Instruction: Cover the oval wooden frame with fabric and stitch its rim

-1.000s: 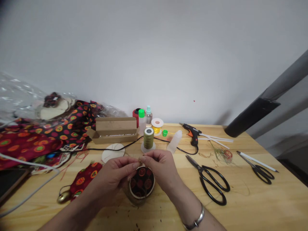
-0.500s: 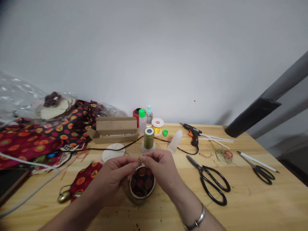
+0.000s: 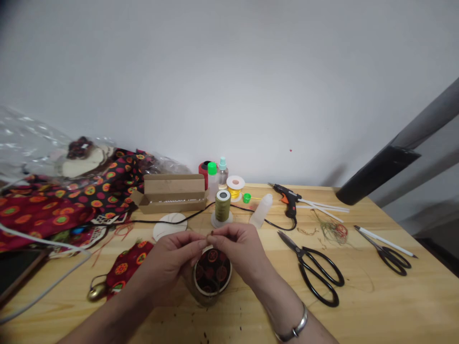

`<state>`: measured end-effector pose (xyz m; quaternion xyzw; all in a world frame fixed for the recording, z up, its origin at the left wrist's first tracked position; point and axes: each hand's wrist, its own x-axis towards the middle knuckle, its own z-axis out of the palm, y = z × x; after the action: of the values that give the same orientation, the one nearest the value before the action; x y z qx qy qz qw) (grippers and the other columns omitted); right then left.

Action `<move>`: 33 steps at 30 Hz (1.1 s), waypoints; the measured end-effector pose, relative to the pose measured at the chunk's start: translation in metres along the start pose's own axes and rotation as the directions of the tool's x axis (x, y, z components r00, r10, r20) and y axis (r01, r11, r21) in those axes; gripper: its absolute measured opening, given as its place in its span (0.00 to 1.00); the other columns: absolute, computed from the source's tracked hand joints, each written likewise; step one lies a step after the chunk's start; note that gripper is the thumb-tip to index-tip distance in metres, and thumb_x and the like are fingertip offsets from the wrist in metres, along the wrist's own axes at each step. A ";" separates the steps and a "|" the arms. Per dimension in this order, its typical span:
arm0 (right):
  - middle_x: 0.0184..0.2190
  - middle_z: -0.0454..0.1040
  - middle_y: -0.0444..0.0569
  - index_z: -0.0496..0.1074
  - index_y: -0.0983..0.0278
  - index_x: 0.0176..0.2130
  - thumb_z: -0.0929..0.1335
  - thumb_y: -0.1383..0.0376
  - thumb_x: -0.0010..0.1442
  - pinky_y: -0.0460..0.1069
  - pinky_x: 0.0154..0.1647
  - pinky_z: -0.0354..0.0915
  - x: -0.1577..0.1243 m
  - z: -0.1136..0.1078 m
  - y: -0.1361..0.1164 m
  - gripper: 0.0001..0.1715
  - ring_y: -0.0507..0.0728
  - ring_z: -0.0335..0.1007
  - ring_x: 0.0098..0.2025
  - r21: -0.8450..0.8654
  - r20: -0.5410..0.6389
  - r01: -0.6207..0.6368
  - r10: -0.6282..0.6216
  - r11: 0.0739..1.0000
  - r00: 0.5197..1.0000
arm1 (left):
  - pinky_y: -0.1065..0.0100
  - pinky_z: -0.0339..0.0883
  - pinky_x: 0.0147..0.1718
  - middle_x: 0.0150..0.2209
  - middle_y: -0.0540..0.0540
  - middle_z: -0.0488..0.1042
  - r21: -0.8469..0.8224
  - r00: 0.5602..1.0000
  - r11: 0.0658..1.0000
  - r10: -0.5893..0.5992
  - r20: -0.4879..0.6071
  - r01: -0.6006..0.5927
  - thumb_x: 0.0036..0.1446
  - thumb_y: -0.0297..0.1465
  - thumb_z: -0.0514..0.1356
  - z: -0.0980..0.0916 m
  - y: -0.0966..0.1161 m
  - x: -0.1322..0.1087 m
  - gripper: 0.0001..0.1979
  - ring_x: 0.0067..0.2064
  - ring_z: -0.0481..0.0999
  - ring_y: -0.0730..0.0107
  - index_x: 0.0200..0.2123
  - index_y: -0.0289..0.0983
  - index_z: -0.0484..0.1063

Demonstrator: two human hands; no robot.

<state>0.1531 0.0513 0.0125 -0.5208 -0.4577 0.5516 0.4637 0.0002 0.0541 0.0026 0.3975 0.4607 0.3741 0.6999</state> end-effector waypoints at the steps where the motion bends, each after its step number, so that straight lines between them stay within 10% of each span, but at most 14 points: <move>1: 0.16 0.67 0.41 0.75 0.67 0.21 0.74 0.64 0.41 0.44 0.21 0.54 0.000 0.000 0.000 0.08 0.46 0.54 0.18 0.003 0.000 -0.003 0.003 1.000 1.000 | 0.73 0.57 0.21 0.16 0.53 0.66 0.002 1.000 1.000 -0.007 0.001 0.007 0.42 0.36 0.66 0.000 0.001 0.000 0.11 0.20 0.64 0.76 0.26 0.33 0.76; 33: 0.19 0.65 0.41 0.68 0.65 0.23 0.68 0.64 0.48 0.45 0.25 0.55 -0.002 -0.001 -0.004 0.07 0.49 0.57 0.23 -0.147 0.022 0.056 -0.053 0.988 0.998 | 0.79 0.56 0.19 0.15 0.54 0.69 -0.065 0.989 0.998 0.000 0.149 0.010 0.47 0.29 0.63 0.002 0.000 -0.004 0.06 0.18 0.64 0.81 0.24 0.35 0.68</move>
<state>0.1545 0.0499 0.0168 -0.5359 -0.5153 0.5082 0.4348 0.0010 0.0499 0.0046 0.4000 0.3958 0.3564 0.7458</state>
